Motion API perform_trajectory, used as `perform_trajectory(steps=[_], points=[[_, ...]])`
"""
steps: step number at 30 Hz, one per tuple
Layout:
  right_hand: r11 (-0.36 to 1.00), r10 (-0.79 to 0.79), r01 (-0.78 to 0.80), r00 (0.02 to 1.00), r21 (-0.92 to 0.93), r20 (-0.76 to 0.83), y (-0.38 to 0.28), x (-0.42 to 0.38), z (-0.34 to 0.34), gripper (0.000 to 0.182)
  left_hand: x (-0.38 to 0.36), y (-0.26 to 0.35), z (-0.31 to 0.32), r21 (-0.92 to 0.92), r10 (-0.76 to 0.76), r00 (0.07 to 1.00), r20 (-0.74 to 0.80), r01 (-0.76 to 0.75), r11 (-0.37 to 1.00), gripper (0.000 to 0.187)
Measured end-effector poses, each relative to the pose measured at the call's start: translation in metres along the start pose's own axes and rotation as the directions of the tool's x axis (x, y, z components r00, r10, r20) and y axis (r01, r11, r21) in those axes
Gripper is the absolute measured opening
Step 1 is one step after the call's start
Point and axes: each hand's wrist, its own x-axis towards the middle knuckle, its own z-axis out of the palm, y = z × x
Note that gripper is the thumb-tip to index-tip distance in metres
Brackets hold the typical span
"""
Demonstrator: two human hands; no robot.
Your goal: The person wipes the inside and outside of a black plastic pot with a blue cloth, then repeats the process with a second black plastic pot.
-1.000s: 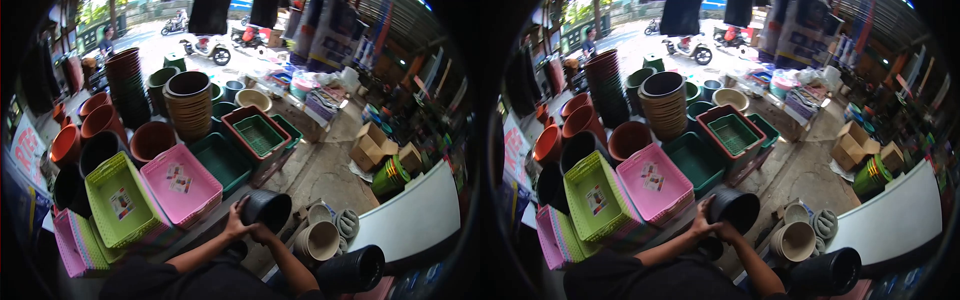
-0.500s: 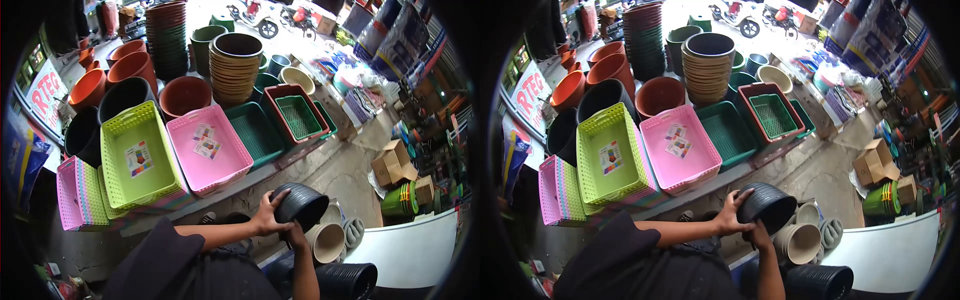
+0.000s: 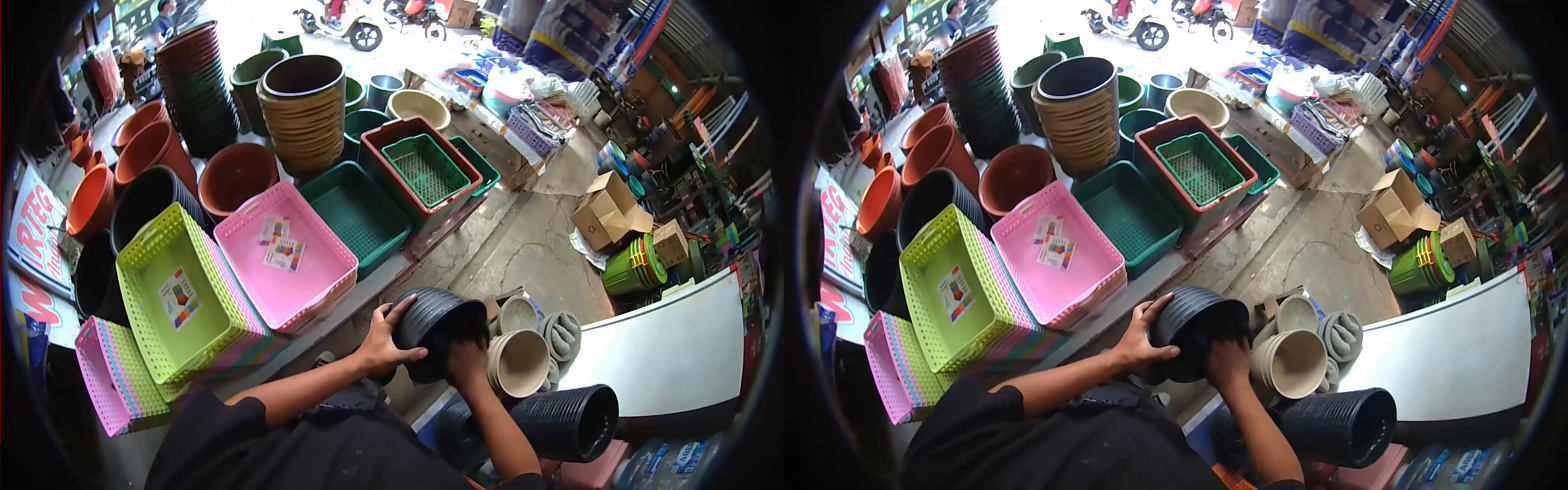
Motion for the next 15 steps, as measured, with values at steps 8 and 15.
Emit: perform_trajectory(steps=[8,15], points=[[-0.064,-0.010,-0.407,0.913,0.911,0.407,-0.070,0.011,0.024,0.062,0.004,-0.053,0.031,0.072,0.164,0.985,-0.060,-0.160,0.985,0.108],[-0.910,0.414,0.280,0.670,0.307,0.616,-0.041,0.044,-0.033,0.063,-0.010,-0.061,0.026,-0.007,0.081,0.994,-0.067,-0.082,0.997,0.107]])
